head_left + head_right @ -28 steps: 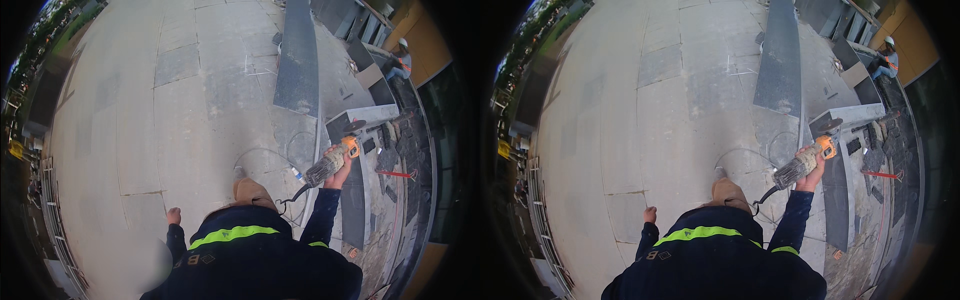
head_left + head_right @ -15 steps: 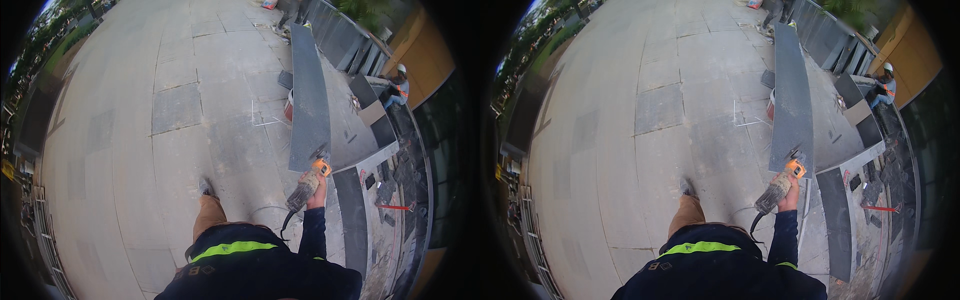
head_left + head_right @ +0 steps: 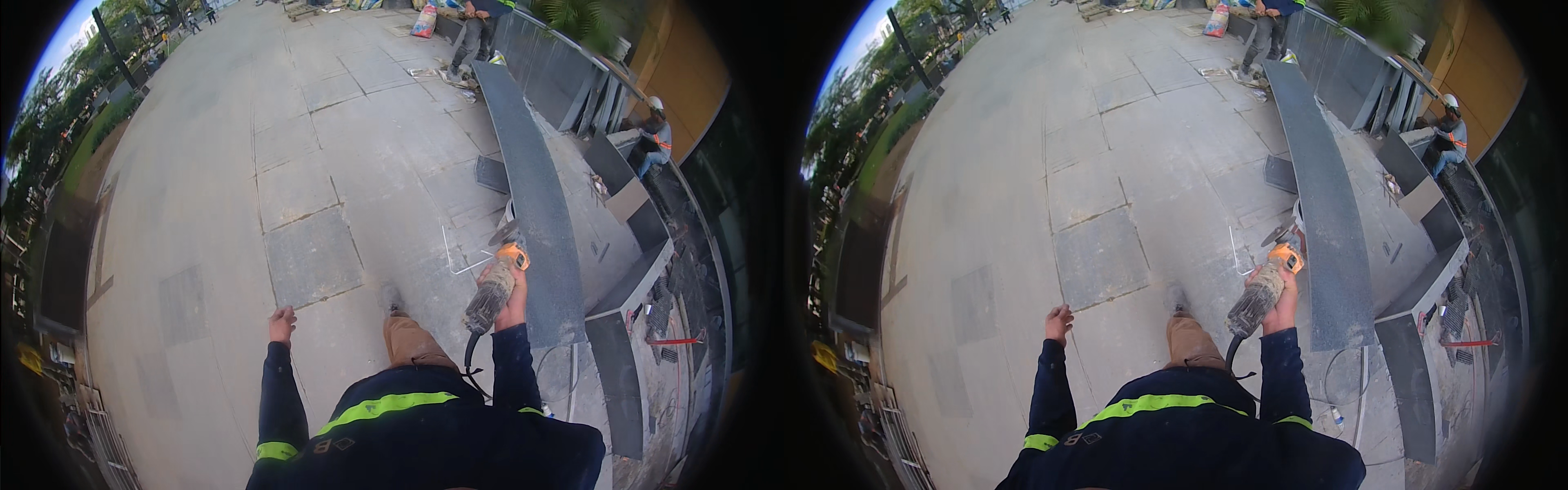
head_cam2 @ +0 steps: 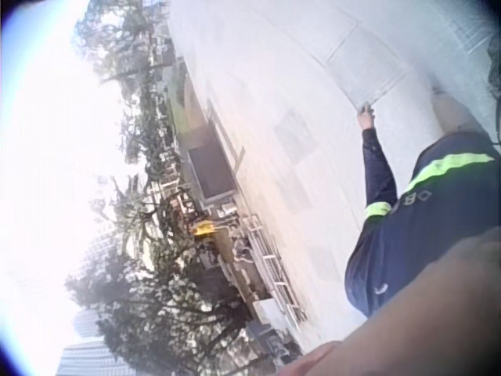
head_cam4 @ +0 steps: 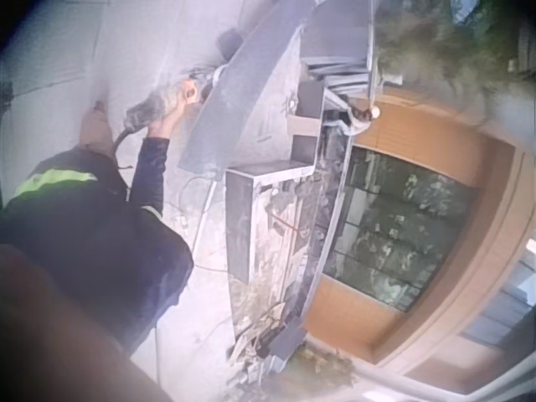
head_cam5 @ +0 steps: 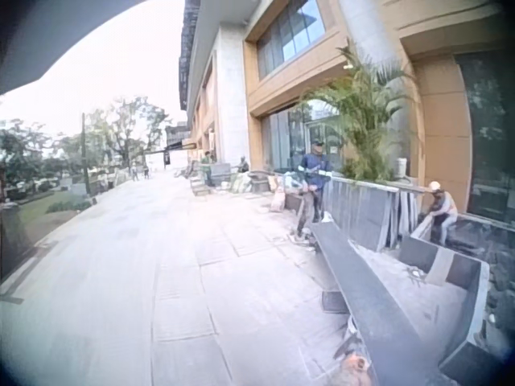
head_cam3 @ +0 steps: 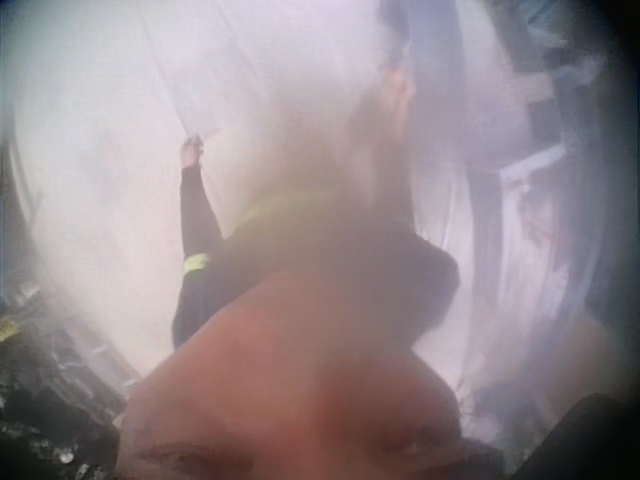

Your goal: The person uses an angle grinder to cut a large stone slab while a coworker holds it steady. The person positions the tool, cuts along the slab's edge, and then moves the cut piece aside.

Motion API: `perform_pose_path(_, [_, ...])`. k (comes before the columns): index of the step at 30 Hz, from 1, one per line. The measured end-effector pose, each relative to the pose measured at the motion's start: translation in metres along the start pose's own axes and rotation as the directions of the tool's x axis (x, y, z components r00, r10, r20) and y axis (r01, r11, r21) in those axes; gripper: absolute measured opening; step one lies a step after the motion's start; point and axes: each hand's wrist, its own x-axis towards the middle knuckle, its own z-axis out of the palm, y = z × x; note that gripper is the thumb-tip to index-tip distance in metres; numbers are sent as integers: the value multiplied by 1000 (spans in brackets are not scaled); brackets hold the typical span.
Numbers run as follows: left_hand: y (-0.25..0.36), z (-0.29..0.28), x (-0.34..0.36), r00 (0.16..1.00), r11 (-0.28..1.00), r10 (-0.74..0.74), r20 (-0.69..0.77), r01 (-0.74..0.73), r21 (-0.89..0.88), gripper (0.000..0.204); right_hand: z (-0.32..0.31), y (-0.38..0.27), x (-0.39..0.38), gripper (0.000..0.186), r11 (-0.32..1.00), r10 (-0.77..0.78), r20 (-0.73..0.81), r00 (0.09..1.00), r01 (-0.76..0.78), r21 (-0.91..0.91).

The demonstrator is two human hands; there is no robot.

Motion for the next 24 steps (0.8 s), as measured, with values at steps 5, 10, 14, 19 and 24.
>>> perform_pose_path(5, [36, 58, 147, 976, 920, 204, 79, -219, 325, 32, 54, 34, 130, 40, 997, 40, 156, 987, -50, 58])
perform_pose_path(10, [-52, -16, 218, 994, 413, -52, 96, -66, 908, 34, 145, 80, 254, 38, 976, 117, 91, 989, -131, 174])
perform_pose_path(14, [-75, -16, 210, 886, 361, -436, 159, 10, 933, 29, 205, 76, 326, 38, 999, 46, 93, 995, -47, 4])
perform_pose_path(19, [-4, -21, 315, 857, 355, -493, 150, 40, 934, 28, 262, 110, 420, 40, 998, 49, 65, 997, -52, 39])
perform_pose_path(24, [65, 24, 516, 733, 118, -392, 556, -560, 820, 28, 270, 122, 465, 37, 998, -51, 56, 997, 49, 38])
